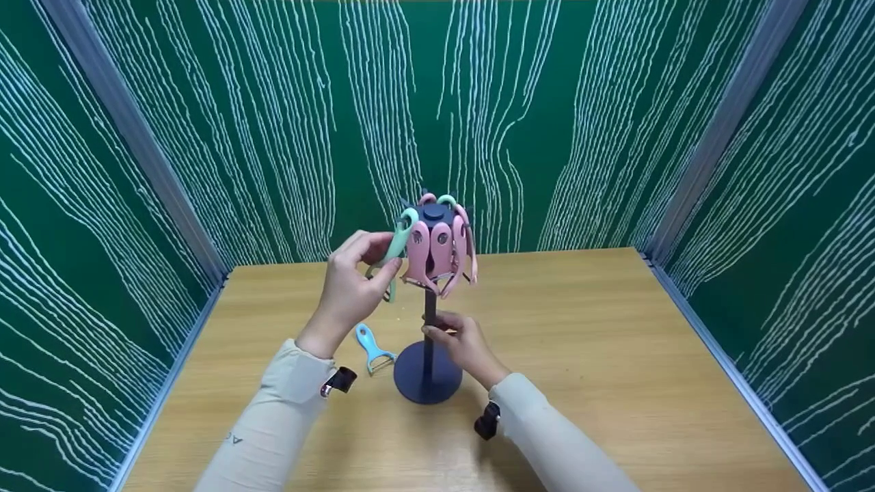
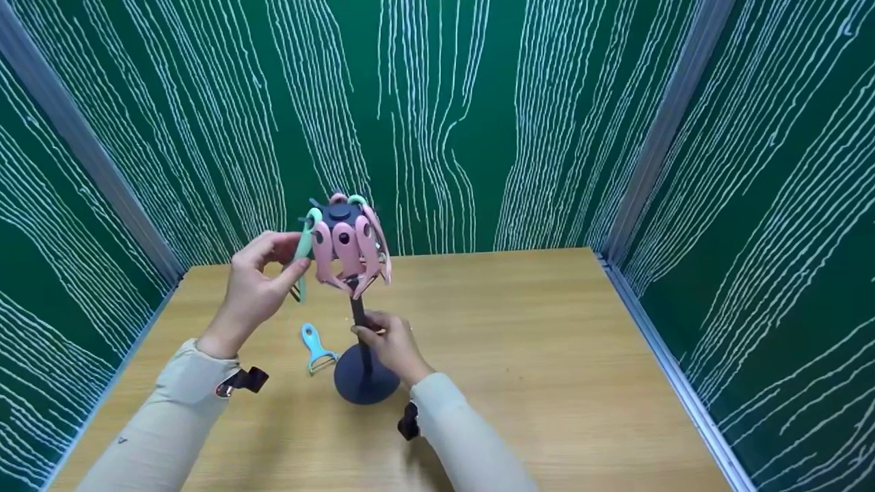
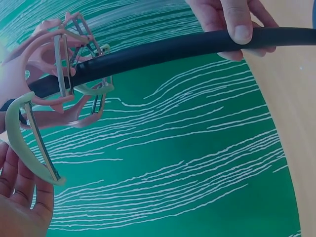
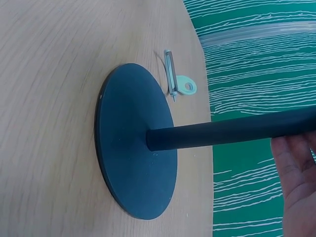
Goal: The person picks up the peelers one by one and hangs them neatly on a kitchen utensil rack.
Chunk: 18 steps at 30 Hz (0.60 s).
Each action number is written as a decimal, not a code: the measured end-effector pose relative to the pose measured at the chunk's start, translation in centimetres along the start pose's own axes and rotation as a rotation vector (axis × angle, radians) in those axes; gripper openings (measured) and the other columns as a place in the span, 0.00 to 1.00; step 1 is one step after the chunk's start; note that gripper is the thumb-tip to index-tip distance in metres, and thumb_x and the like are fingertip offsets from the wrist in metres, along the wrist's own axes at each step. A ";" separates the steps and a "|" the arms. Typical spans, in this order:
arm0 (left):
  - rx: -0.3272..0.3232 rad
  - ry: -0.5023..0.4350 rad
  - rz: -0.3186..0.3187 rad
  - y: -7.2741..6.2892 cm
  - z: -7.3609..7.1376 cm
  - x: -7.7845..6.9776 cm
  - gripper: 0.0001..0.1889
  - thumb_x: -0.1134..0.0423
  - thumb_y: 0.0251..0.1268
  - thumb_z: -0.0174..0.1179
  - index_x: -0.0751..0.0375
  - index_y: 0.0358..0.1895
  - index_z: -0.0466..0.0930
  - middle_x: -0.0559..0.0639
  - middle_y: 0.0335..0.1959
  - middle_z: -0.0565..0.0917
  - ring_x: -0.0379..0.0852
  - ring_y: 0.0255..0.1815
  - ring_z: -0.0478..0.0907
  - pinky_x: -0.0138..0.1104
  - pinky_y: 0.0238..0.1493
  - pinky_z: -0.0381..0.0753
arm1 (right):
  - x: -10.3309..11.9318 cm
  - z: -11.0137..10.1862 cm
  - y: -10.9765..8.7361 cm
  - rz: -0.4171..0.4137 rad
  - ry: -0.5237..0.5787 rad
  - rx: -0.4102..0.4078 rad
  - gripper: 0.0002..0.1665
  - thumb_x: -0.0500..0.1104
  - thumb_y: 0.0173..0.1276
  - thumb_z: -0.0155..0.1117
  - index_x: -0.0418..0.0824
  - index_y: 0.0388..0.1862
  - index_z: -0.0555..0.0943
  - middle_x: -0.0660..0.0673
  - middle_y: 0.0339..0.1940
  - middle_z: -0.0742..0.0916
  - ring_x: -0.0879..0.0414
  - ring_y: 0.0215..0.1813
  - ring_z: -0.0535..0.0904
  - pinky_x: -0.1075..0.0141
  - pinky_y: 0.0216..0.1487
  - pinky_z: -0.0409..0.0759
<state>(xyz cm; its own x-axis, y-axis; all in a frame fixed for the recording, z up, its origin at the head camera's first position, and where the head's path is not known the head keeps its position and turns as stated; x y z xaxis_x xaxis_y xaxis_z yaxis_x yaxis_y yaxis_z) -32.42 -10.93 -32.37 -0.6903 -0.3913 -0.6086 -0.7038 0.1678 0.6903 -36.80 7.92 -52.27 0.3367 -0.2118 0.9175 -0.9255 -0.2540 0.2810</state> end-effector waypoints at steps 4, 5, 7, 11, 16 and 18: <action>0.003 -0.010 -0.012 -0.1 0.2 0.1 0.14 0.69 0.72 0.71 0.64 0.57 0.87 0.54 0.43 0.86 0.45 0.40 0.82 0.30 0.46 0.82 | 0.2 -0.1 -0.1 -0.008 -0.006 0.007 0.12 0.37 0.79 0.69 0.34 0.57 0.90 0.39 0.46 0.93 0.56 0.46 0.87 0.68 0.50 0.88; 0.003 -0.013 -0.017 -0.1 0.2 0.1 0.14 0.69 0.72 0.71 0.64 0.58 0.87 0.53 0.43 0.86 0.45 0.40 0.82 0.30 0.46 0.82 | 0.2 -0.1 -0.1 -0.006 -0.011 0.009 0.12 0.37 0.79 0.69 0.35 0.57 0.90 0.39 0.46 0.93 0.56 0.46 0.87 0.68 0.50 0.88; 0.004 -0.016 -0.023 -0.2 0.3 0.2 0.14 0.68 0.72 0.72 0.64 0.58 0.87 0.53 0.43 0.86 0.45 0.40 0.82 0.30 0.46 0.82 | 0.1 -0.1 -0.1 0.009 -0.013 0.011 0.12 0.37 0.79 0.69 0.35 0.57 0.90 0.39 0.46 0.93 0.55 0.47 0.87 0.67 0.50 0.89; 0.003 -0.018 -0.030 -0.3 0.4 0.4 0.15 0.68 0.72 0.72 0.64 0.58 0.87 0.54 0.43 0.86 0.45 0.40 0.82 0.31 0.46 0.82 | 0.1 -0.1 -0.2 0.026 -0.006 0.012 0.12 0.37 0.79 0.69 0.36 0.57 0.90 0.40 0.47 0.93 0.52 0.49 0.88 0.64 0.52 0.90; 0.003 -0.018 -0.031 -0.4 0.5 0.5 0.15 0.67 0.72 0.72 0.64 0.58 0.87 0.53 0.43 0.87 0.45 0.41 0.83 0.33 0.48 0.85 | 0.1 -0.2 -0.1 0.028 0.001 0.010 0.12 0.37 0.80 0.69 0.36 0.57 0.90 0.39 0.47 0.93 0.52 0.48 0.88 0.62 0.53 0.90; 0.003 -0.018 -0.034 -0.5 0.6 0.6 0.15 0.66 0.72 0.72 0.64 0.58 0.87 0.53 0.43 0.87 0.46 0.42 0.83 0.36 0.48 0.86 | 0.0 -0.2 -0.1 0.030 0.000 0.010 0.11 0.37 0.79 0.69 0.37 0.56 0.91 0.39 0.47 0.93 0.52 0.48 0.88 0.62 0.53 0.90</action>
Point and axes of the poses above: each hand's wrist, its own y-axis towards the middle knuckle, its own z-axis out of the palm, x = y × z, the point moved 6 cm from there along y, towards the middle knuckle
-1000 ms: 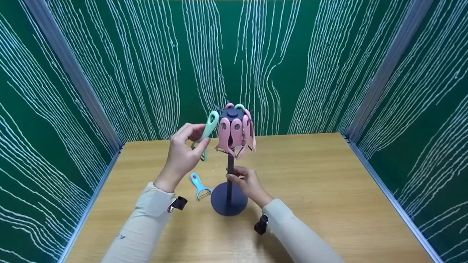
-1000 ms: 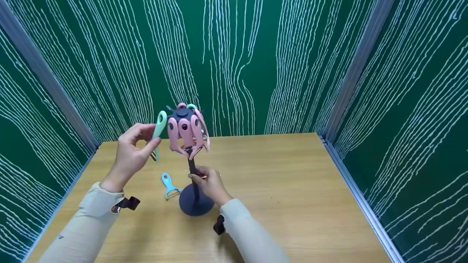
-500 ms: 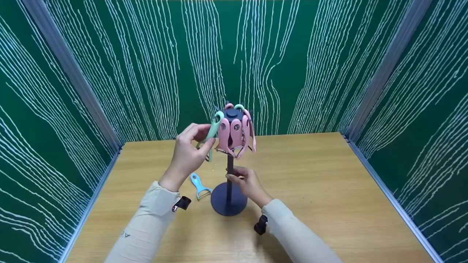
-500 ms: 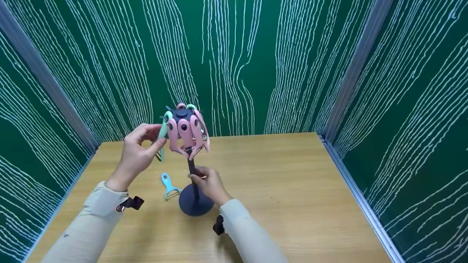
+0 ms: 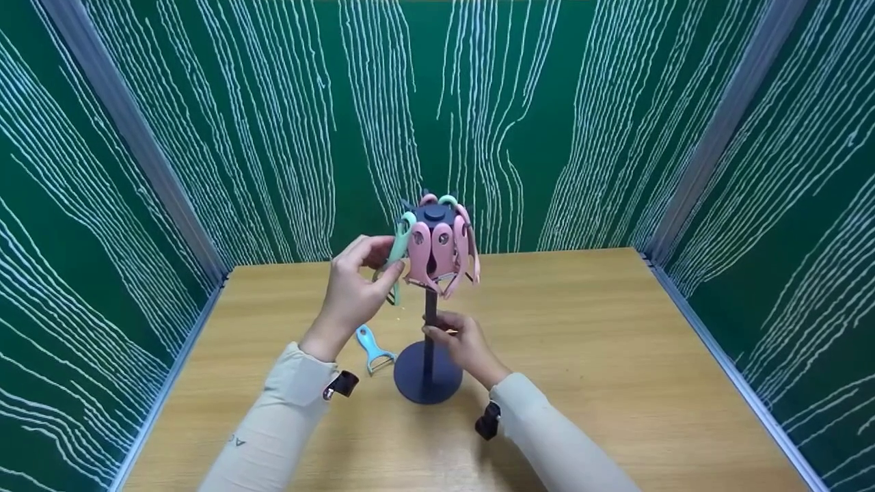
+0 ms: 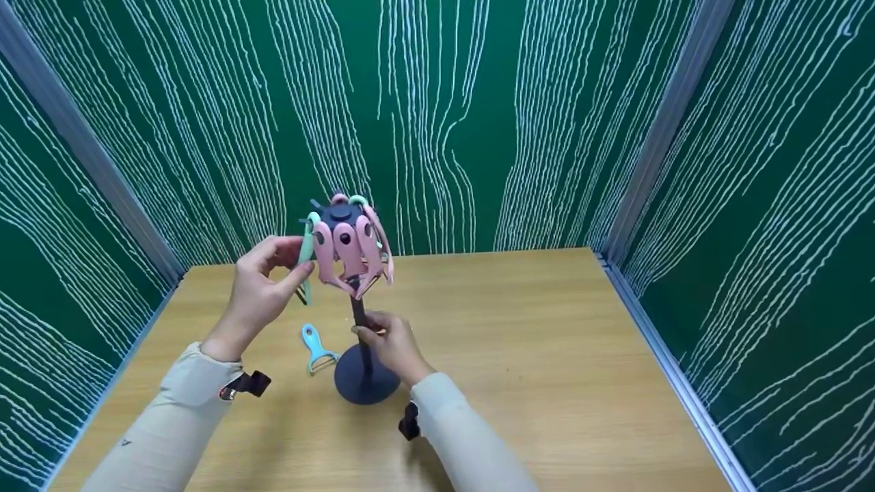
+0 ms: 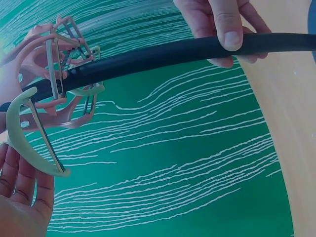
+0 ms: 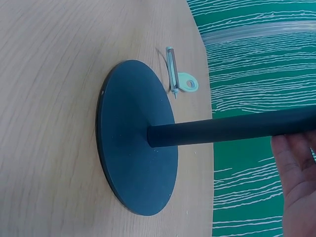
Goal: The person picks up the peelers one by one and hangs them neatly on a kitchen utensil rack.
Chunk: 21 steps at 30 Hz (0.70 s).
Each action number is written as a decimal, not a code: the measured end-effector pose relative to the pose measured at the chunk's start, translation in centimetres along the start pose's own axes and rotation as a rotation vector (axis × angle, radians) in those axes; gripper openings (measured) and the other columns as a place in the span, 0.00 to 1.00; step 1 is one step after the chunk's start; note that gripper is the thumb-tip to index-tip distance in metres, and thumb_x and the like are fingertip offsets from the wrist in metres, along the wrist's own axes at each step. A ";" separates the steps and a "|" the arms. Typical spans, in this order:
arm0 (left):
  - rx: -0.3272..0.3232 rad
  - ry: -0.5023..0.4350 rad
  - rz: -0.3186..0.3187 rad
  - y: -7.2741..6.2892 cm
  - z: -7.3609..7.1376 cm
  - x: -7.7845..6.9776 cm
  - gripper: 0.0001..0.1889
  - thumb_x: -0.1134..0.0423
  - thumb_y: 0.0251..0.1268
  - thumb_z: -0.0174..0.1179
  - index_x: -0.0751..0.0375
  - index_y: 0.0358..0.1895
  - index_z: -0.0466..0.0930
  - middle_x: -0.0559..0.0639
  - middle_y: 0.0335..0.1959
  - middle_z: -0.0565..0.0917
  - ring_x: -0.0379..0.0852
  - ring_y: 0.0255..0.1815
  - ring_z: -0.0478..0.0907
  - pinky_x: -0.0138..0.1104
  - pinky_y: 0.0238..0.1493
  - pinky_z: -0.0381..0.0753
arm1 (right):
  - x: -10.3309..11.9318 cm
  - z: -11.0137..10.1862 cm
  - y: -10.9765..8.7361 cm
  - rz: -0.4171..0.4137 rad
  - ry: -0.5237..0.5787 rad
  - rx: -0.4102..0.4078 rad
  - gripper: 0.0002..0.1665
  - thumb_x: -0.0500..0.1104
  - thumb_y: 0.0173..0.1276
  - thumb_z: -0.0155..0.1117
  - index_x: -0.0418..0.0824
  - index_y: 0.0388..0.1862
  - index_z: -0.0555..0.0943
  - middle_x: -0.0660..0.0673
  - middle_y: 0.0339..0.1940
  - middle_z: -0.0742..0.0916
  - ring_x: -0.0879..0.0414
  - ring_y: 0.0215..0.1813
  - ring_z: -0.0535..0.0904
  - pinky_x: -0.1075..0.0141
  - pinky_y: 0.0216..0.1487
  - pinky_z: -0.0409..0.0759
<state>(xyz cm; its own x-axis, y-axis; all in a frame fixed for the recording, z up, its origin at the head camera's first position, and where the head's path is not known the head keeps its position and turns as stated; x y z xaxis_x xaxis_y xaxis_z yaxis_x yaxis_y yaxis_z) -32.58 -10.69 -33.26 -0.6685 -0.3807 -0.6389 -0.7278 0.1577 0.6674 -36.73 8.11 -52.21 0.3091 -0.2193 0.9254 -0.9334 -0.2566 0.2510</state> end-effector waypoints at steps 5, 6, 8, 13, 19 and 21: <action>-0.003 -0.001 -0.011 -0.2 0.1 0.4 0.15 0.67 0.72 0.72 0.64 0.58 0.86 0.54 0.43 0.87 0.46 0.43 0.84 0.37 0.49 0.86 | -0.2 0.0 0.1 0.009 -0.008 0.005 0.11 0.37 0.80 0.68 0.37 0.56 0.90 0.40 0.46 0.93 0.52 0.48 0.88 0.61 0.54 0.91; -0.003 -0.001 -0.011 -0.3 0.1 0.5 0.15 0.67 0.72 0.72 0.64 0.58 0.86 0.54 0.43 0.87 0.47 0.43 0.84 0.37 0.50 0.86 | -0.2 0.0 0.1 0.015 -0.007 0.006 0.11 0.37 0.80 0.68 0.38 0.56 0.90 0.40 0.47 0.93 0.52 0.48 0.88 0.61 0.54 0.91; -0.004 -0.002 -0.006 -0.4 0.1 0.6 0.15 0.67 0.72 0.72 0.64 0.58 0.87 0.54 0.44 0.88 0.48 0.45 0.84 0.40 0.50 0.86 | -0.2 0.1 0.1 0.019 -0.003 0.009 0.12 0.37 0.80 0.68 0.38 0.57 0.90 0.40 0.48 0.93 0.51 0.49 0.88 0.60 0.55 0.91; -0.011 0.008 -0.005 -1.1 -0.1 1.3 0.15 0.67 0.72 0.72 0.65 0.59 0.86 0.56 0.45 0.88 0.55 0.47 0.85 0.46 0.52 0.88 | 0.0 0.1 0.0 0.026 -0.006 0.011 0.13 0.38 0.80 0.68 0.37 0.58 0.90 0.40 0.49 0.93 0.50 0.52 0.89 0.59 0.56 0.91; -0.009 0.024 -0.029 -2.0 -0.3 2.4 0.15 0.67 0.72 0.72 0.65 0.58 0.86 0.57 0.45 0.88 0.54 0.46 0.85 0.46 0.52 0.88 | -0.1 0.1 0.0 0.050 -0.018 0.007 0.13 0.39 0.80 0.68 0.39 0.58 0.90 0.42 0.49 0.93 0.51 0.51 0.89 0.58 0.56 0.91; -0.006 0.024 -0.044 -2.4 -0.4 3.0 0.15 0.67 0.72 0.72 0.65 0.58 0.86 0.57 0.45 0.88 0.53 0.46 0.85 0.47 0.51 0.88 | -0.1 0.1 0.0 0.051 -0.024 0.005 0.13 0.39 0.80 0.68 0.40 0.59 0.90 0.42 0.49 0.93 0.50 0.51 0.89 0.56 0.57 0.91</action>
Point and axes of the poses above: each hand's wrist, its own y-axis towards the middle knuckle, its own z-axis out of the palm, x = y × z, the point moved 6 cm from there along y, towards the middle knuckle
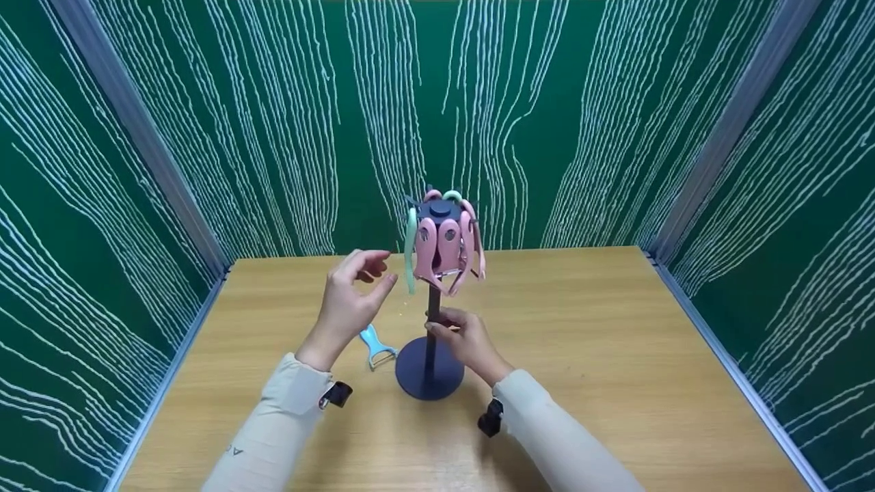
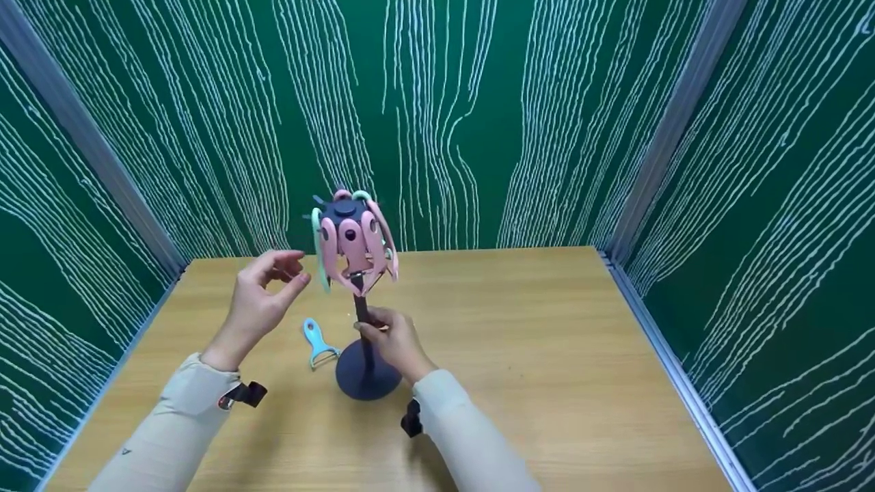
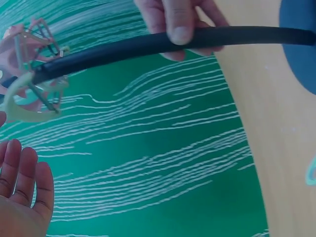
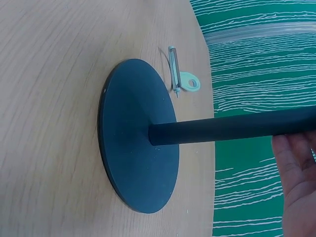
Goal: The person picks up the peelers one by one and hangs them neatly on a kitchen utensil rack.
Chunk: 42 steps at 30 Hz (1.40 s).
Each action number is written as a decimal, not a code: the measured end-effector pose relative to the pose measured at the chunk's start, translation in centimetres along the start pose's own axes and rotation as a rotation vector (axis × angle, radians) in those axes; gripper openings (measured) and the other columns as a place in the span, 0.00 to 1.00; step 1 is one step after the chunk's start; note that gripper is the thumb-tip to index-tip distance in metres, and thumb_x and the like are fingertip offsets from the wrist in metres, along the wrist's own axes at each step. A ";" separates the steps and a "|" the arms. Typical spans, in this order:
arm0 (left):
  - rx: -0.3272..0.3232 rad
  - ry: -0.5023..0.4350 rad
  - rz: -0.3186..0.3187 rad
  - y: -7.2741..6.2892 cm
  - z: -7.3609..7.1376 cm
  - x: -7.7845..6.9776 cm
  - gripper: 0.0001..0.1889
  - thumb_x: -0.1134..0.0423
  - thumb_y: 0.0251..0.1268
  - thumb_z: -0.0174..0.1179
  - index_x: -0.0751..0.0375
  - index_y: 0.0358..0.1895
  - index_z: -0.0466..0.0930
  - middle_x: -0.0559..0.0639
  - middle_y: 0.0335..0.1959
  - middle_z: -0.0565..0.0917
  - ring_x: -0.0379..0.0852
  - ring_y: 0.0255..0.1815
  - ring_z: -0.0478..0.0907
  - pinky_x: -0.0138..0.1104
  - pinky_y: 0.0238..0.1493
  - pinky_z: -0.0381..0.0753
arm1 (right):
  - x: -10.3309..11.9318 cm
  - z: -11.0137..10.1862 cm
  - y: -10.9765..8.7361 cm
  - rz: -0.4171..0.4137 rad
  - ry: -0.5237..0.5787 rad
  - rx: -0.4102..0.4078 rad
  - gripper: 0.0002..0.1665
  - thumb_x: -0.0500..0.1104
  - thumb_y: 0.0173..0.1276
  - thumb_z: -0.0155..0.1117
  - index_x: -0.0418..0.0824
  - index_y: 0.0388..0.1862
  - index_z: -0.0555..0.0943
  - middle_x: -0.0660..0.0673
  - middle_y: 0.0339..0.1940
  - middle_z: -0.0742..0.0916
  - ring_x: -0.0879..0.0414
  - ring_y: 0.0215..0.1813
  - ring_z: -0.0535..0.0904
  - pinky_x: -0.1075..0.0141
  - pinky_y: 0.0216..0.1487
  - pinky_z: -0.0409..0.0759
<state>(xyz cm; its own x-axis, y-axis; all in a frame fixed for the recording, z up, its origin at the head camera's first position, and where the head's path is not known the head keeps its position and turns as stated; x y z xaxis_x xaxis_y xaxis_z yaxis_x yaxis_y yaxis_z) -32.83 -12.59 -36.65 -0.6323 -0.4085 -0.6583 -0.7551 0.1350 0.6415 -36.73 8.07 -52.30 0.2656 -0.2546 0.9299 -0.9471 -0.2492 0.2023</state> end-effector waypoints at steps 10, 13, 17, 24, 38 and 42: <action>0.013 0.024 -0.156 -1.9 -0.1 5.0 0.16 0.67 0.73 0.71 0.67 0.60 0.85 0.58 0.46 0.87 0.52 0.47 0.83 0.41 0.51 0.85 | 0.0 0.0 0.2 -0.015 -0.003 0.003 0.12 0.39 0.81 0.68 0.40 0.58 0.90 0.41 0.50 0.93 0.49 0.52 0.89 0.52 0.59 0.91; 0.019 0.037 -0.217 -2.7 0.0 6.7 0.16 0.67 0.74 0.70 0.67 0.60 0.85 0.59 0.47 0.87 0.53 0.48 0.83 0.38 0.51 0.83 | 0.0 0.0 0.2 -0.026 -0.005 0.004 0.13 0.39 0.81 0.68 0.39 0.59 0.90 0.41 0.50 0.93 0.49 0.52 0.88 0.53 0.59 0.91; 0.024 0.062 -0.264 -3.6 0.1 8.5 0.15 0.68 0.74 0.70 0.68 0.60 0.85 0.62 0.46 0.87 0.53 0.47 0.83 0.39 0.50 0.83 | 0.2 0.0 0.1 -0.050 -0.001 -0.006 0.13 0.38 0.80 0.68 0.37 0.58 0.90 0.40 0.49 0.93 0.50 0.51 0.89 0.55 0.57 0.91; 0.037 0.125 -0.312 -5.1 0.7 11.1 0.15 0.68 0.73 0.70 0.68 0.59 0.86 0.58 0.44 0.87 0.50 0.45 0.82 0.42 0.49 0.83 | 0.3 0.1 0.2 -0.056 0.004 -0.012 0.12 0.37 0.79 0.69 0.37 0.57 0.91 0.40 0.48 0.93 0.51 0.49 0.87 0.58 0.55 0.91; 0.120 0.196 -0.375 -7.9 3.1 14.9 0.16 0.68 0.72 0.71 0.69 0.59 0.85 0.62 0.44 0.87 0.57 0.46 0.83 0.37 0.47 0.79 | 0.1 0.0 0.1 -0.062 -0.006 -0.016 0.12 0.37 0.79 0.69 0.38 0.57 0.91 0.41 0.47 0.93 0.51 0.49 0.87 0.57 0.55 0.91; 0.127 0.203 -0.399 -8.6 3.6 15.7 0.16 0.68 0.71 0.71 0.69 0.58 0.85 0.60 0.44 0.86 0.56 0.46 0.82 0.40 0.49 0.79 | -0.1 0.0 0.1 -0.056 0.000 -0.017 0.12 0.37 0.79 0.69 0.38 0.57 0.91 0.41 0.47 0.93 0.51 0.50 0.87 0.54 0.56 0.90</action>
Point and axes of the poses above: each hand's wrist, its own y-axis towards the middle knuckle, its own z-axis out of the palm, x = y × z, the point moved 6 cm from there along y, towards the middle knuckle
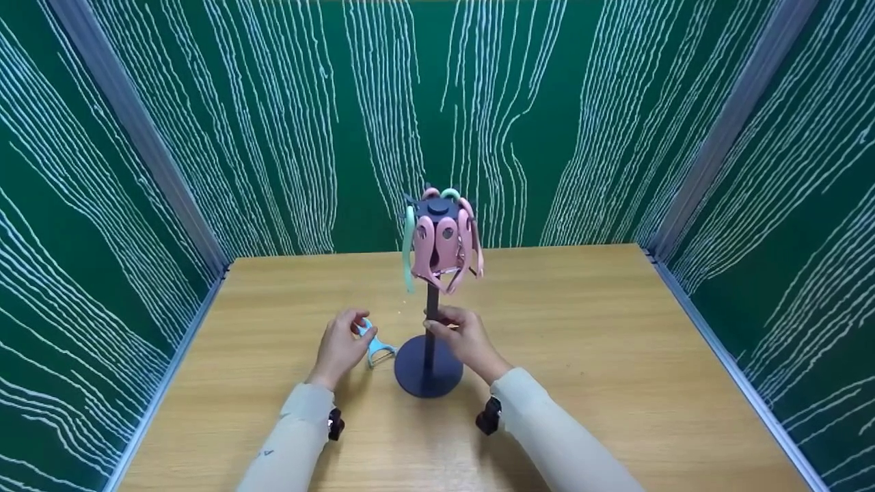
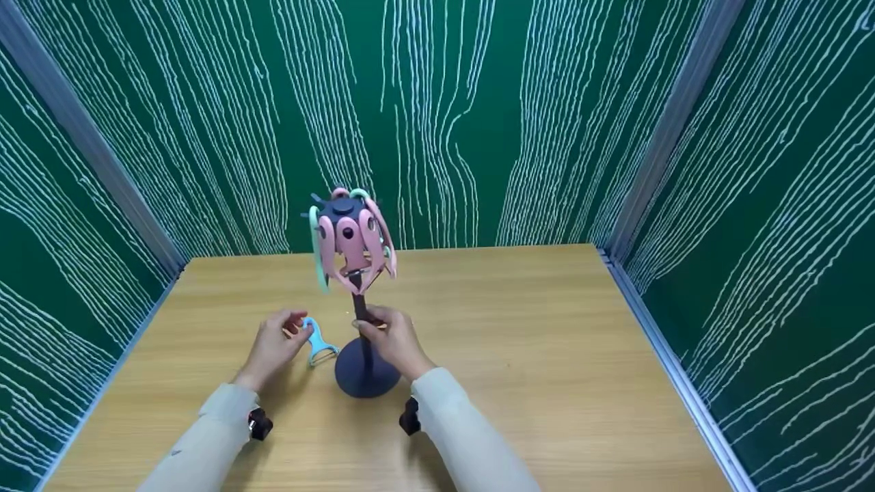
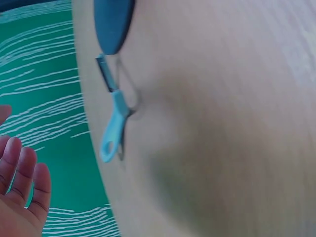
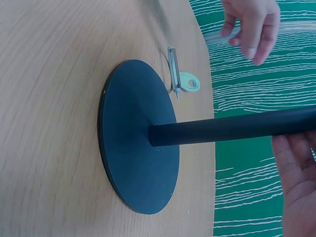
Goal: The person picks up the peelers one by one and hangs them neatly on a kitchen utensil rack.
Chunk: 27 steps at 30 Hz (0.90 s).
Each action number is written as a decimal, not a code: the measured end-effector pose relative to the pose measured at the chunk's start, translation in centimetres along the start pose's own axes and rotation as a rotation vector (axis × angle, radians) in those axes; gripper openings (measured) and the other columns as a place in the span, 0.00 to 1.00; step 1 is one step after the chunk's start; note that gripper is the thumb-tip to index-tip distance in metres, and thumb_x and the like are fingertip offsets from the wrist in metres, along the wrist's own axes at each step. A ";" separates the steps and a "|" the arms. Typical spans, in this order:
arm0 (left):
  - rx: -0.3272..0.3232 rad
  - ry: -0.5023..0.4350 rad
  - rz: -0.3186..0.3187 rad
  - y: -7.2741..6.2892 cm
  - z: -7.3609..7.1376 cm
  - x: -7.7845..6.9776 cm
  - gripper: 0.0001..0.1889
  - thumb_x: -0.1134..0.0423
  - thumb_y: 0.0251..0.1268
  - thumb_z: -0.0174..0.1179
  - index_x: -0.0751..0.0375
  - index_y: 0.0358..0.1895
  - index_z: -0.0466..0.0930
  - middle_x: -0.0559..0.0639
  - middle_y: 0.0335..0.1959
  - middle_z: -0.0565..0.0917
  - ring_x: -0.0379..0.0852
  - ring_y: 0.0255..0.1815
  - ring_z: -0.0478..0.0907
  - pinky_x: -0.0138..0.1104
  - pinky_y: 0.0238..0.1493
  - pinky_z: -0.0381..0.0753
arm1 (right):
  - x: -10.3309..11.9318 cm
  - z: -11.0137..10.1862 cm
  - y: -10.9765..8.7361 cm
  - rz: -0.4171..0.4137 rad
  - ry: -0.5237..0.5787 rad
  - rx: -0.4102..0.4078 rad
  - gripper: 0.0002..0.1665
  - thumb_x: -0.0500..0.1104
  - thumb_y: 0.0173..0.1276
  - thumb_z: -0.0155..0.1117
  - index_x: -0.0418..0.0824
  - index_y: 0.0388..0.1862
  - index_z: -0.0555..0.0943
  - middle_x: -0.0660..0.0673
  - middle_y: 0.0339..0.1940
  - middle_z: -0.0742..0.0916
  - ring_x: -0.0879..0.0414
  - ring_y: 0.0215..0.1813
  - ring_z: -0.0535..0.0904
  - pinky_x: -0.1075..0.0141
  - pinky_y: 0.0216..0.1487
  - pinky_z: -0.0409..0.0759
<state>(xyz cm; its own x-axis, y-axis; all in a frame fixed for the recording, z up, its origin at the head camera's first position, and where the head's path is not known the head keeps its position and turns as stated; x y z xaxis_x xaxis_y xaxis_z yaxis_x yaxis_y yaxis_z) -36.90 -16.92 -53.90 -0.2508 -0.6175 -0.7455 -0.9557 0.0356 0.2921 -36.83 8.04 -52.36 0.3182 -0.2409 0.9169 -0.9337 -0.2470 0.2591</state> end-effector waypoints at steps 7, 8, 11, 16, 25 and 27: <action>0.052 -0.008 -0.086 0.0 1.5 1.8 0.21 0.67 0.70 0.72 0.71 0.63 0.82 0.64 0.50 0.84 0.55 0.47 0.81 0.43 0.51 0.80 | -0.1 0.0 -0.1 0.011 -0.003 0.004 0.13 0.39 0.80 0.69 0.38 0.58 0.90 0.41 0.48 0.93 0.51 0.51 0.88 0.55 0.58 0.91; 0.060 -0.008 -0.099 0.0 1.6 2.1 0.22 0.67 0.70 0.72 0.71 0.64 0.81 0.64 0.51 0.84 0.54 0.48 0.80 0.43 0.51 0.80 | 0.0 0.0 -0.1 0.011 -0.005 0.008 0.13 0.40 0.80 0.68 0.38 0.58 0.90 0.41 0.48 0.93 0.51 0.51 0.88 0.55 0.58 0.91; 0.074 -0.013 -0.127 0.0 2.1 2.6 0.23 0.67 0.71 0.72 0.72 0.65 0.80 0.64 0.53 0.83 0.54 0.49 0.80 0.45 0.53 0.81 | 0.1 0.0 -0.1 0.021 -0.011 0.017 0.13 0.40 0.81 0.68 0.39 0.59 0.90 0.42 0.49 0.93 0.51 0.52 0.88 0.55 0.58 0.91; 0.095 -0.018 -0.146 -0.1 2.9 3.2 0.23 0.67 0.71 0.73 0.72 0.64 0.81 0.65 0.55 0.84 0.57 0.53 0.82 0.49 0.58 0.84 | 0.1 0.0 -0.1 0.038 -0.001 0.021 0.13 0.40 0.81 0.68 0.39 0.59 0.90 0.42 0.50 0.92 0.50 0.53 0.88 0.54 0.59 0.90; 0.133 0.005 -0.157 -0.4 4.1 3.9 0.20 0.65 0.71 0.73 0.70 0.62 0.83 0.63 0.60 0.83 0.62 0.64 0.82 0.55 0.70 0.82 | 0.1 0.0 -0.1 0.031 0.002 0.018 0.13 0.40 0.80 0.69 0.40 0.58 0.91 0.42 0.49 0.92 0.51 0.52 0.88 0.54 0.59 0.90; 0.150 -0.009 -0.158 -0.5 4.3 4.0 0.20 0.64 0.72 0.73 0.70 0.62 0.83 0.65 0.63 0.82 0.65 0.70 0.79 0.57 0.74 0.78 | 0.1 0.0 -0.1 0.030 0.002 0.021 0.13 0.40 0.81 0.68 0.41 0.58 0.91 0.43 0.50 0.92 0.50 0.53 0.88 0.54 0.59 0.90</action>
<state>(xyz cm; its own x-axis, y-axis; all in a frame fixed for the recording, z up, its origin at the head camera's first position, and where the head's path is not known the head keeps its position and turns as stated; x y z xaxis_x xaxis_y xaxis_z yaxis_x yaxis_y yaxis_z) -38.05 -16.03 -59.58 -0.0971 -0.6178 -0.7803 -0.9953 0.0562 0.0794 -36.68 8.06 -52.30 0.2896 -0.2468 0.9248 -0.9393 -0.2590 0.2250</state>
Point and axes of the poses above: each hand's wrist, its own y-axis towards the middle knuckle, its own z-axis out of the palm, x = y × z, the point moved 6 cm from there along y, towards the middle knuckle
